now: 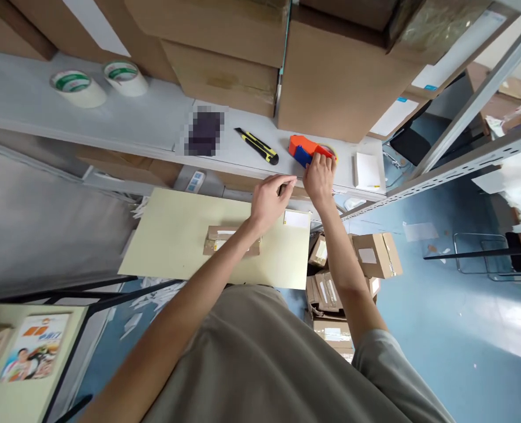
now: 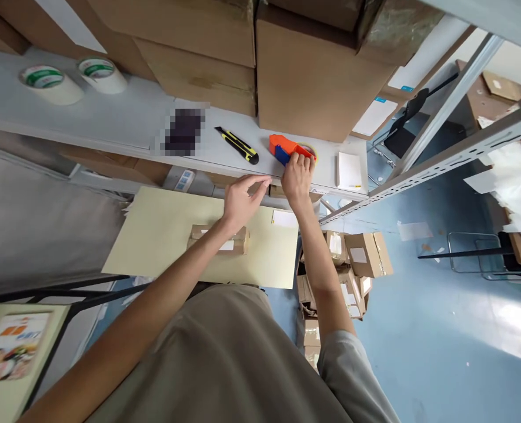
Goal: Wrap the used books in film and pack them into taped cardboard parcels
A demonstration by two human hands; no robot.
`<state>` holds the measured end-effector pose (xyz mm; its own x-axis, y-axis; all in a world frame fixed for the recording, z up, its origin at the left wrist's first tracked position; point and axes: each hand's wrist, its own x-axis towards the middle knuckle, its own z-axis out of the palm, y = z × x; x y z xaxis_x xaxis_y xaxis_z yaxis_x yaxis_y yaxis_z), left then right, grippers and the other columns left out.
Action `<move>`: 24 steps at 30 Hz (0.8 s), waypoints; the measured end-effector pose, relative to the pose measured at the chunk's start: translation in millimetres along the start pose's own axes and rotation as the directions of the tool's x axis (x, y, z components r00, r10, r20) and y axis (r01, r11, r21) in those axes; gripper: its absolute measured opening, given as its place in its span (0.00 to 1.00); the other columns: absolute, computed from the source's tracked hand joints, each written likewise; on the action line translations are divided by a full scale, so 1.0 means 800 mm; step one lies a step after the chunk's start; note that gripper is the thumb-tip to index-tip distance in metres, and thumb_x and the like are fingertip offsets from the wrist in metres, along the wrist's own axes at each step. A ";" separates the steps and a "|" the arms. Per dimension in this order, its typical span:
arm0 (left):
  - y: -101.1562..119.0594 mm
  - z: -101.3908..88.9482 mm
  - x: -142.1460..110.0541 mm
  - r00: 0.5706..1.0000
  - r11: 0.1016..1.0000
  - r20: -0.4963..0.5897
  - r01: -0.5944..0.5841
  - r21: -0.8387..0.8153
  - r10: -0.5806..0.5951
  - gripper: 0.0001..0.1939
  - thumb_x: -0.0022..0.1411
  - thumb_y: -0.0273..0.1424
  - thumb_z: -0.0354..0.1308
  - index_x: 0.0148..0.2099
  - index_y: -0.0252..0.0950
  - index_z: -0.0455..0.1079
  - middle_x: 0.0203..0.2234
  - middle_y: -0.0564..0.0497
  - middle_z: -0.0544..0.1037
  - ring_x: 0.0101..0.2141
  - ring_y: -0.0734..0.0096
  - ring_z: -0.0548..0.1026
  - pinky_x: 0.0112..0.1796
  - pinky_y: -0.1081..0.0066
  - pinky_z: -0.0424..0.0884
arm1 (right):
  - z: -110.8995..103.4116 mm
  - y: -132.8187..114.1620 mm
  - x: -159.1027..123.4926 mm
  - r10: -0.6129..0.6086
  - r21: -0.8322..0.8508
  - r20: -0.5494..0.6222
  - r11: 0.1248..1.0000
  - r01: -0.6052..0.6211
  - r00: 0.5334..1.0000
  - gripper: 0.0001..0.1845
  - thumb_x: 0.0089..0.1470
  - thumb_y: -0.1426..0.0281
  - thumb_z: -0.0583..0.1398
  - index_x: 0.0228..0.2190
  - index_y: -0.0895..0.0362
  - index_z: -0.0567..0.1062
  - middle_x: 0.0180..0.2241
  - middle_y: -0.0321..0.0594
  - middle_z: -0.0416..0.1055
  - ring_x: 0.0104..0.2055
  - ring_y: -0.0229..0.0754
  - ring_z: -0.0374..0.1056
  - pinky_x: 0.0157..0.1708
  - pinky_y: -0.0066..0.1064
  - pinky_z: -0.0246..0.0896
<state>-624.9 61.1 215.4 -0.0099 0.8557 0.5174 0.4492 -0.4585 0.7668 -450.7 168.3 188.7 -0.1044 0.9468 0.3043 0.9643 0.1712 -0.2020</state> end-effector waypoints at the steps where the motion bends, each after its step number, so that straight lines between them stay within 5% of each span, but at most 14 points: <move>1: -0.008 -0.006 -0.012 0.999 0.999 0.005 0.040 0.005 -0.040 0.11 0.80 0.32 0.60 0.53 0.40 0.85 0.48 0.47 0.91 0.50 0.63 0.88 0.56 0.65 0.81 | -0.002 0.000 -0.002 0.002 -0.005 -0.014 1.000 -0.002 1.000 0.25 0.74 0.73 0.50 0.67 0.65 0.69 0.61 0.64 0.73 0.71 0.64 0.67 0.76 0.73 0.52; 4: -0.050 -0.034 -0.065 0.979 0.979 0.040 0.195 0.065 -0.198 0.14 0.80 0.31 0.58 0.57 0.40 0.84 0.51 0.47 0.91 0.52 0.61 0.89 0.58 0.64 0.82 | -0.010 -0.004 -0.029 0.000 0.025 -0.091 1.000 0.003 0.996 0.30 0.76 0.70 0.48 0.73 0.61 0.64 0.71 0.65 0.63 0.78 0.66 0.58 0.76 0.75 0.51; 7: -0.107 -0.078 -0.147 0.906 0.894 0.046 0.405 0.190 -0.421 0.20 0.78 0.27 0.52 0.62 0.41 0.82 0.56 0.47 0.89 0.57 0.60 0.87 0.63 0.62 0.80 | -0.002 -0.019 -0.094 -0.001 0.152 -0.089 0.988 0.014 0.996 0.30 0.80 0.63 0.45 0.75 0.56 0.63 0.74 0.62 0.59 0.79 0.66 0.57 0.72 0.71 0.60; 10: -0.151 -0.129 -0.234 0.780 0.720 -0.047 0.598 0.352 -0.624 0.26 0.73 0.25 0.53 0.69 0.36 0.77 0.67 0.41 0.82 0.67 0.54 0.80 0.70 0.57 0.73 | 0.028 -0.049 -0.181 0.001 0.288 0.139 0.957 -0.041 0.990 0.27 0.82 0.57 0.45 0.67 0.56 0.71 0.65 0.60 0.71 0.65 0.60 0.74 0.61 0.54 0.73; 13: -0.172 -0.161 -0.287 0.636 0.499 -0.178 0.723 0.479 -0.751 0.27 0.72 0.30 0.57 0.70 0.29 0.73 0.72 0.30 0.75 0.73 0.45 0.73 0.73 0.52 0.68 | 0.066 -0.088 -0.255 0.031 0.246 0.516 0.952 -0.183 0.856 0.26 0.84 0.53 0.47 0.52 0.57 0.77 0.47 0.55 0.82 0.47 0.54 0.82 0.49 0.41 0.74; 16: -0.179 -0.165 -0.298 0.494 0.340 -0.149 0.757 0.558 -0.857 0.23 0.77 0.41 0.56 0.64 0.32 0.75 0.64 0.29 0.81 0.66 0.39 0.79 0.67 0.49 0.73 | 0.095 -0.125 -0.291 0.087 0.096 0.731 0.969 -0.228 0.677 0.30 0.82 0.47 0.49 0.50 0.59 0.76 0.45 0.57 0.85 0.46 0.57 0.84 0.46 0.38 0.72; 18: -0.180 -0.156 -0.290 0.414 0.277 -0.099 0.750 0.601 -0.905 0.23 0.79 0.48 0.55 0.60 0.35 0.76 0.55 0.31 0.86 0.60 0.36 0.83 0.61 0.49 0.76 | 0.108 -0.145 -0.296 0.122 0.030 0.774 0.973 -0.228 0.621 0.34 0.80 0.43 0.49 0.54 0.61 0.75 0.49 0.62 0.85 0.50 0.60 0.84 0.47 0.40 0.73; 20: -0.181 -0.145 -0.278 0.371 0.234 -0.092 0.739 0.632 -0.924 0.29 0.78 0.55 0.56 0.62 0.35 0.74 0.53 0.31 0.86 0.57 0.34 0.84 0.57 0.50 0.77 | 0.117 -0.158 -0.295 0.154 -0.007 0.780 0.971 -0.238 0.606 0.37 0.79 0.40 0.50 0.57 0.62 0.74 0.51 0.66 0.84 0.52 0.62 0.84 0.48 0.41 0.74; 24: -0.185 -0.134 -0.262 0.365 0.206 -0.086 0.688 0.696 -0.927 0.40 0.72 0.60 0.62 0.67 0.31 0.71 0.57 0.26 0.85 0.57 0.31 0.83 0.53 0.53 0.77 | 0.137 -0.165 -0.294 0.214 -0.028 0.755 0.955 -0.295 0.620 0.39 0.76 0.37 0.51 0.56 0.61 0.73 0.50 0.67 0.84 0.52 0.64 0.84 0.48 0.43 0.74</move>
<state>-784.8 -76.6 34.1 -0.4966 0.7169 -0.4894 0.7078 0.6608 0.2497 -579.8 -47.3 41.2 -0.0424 0.8294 -0.5570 0.9584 -0.1237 -0.2571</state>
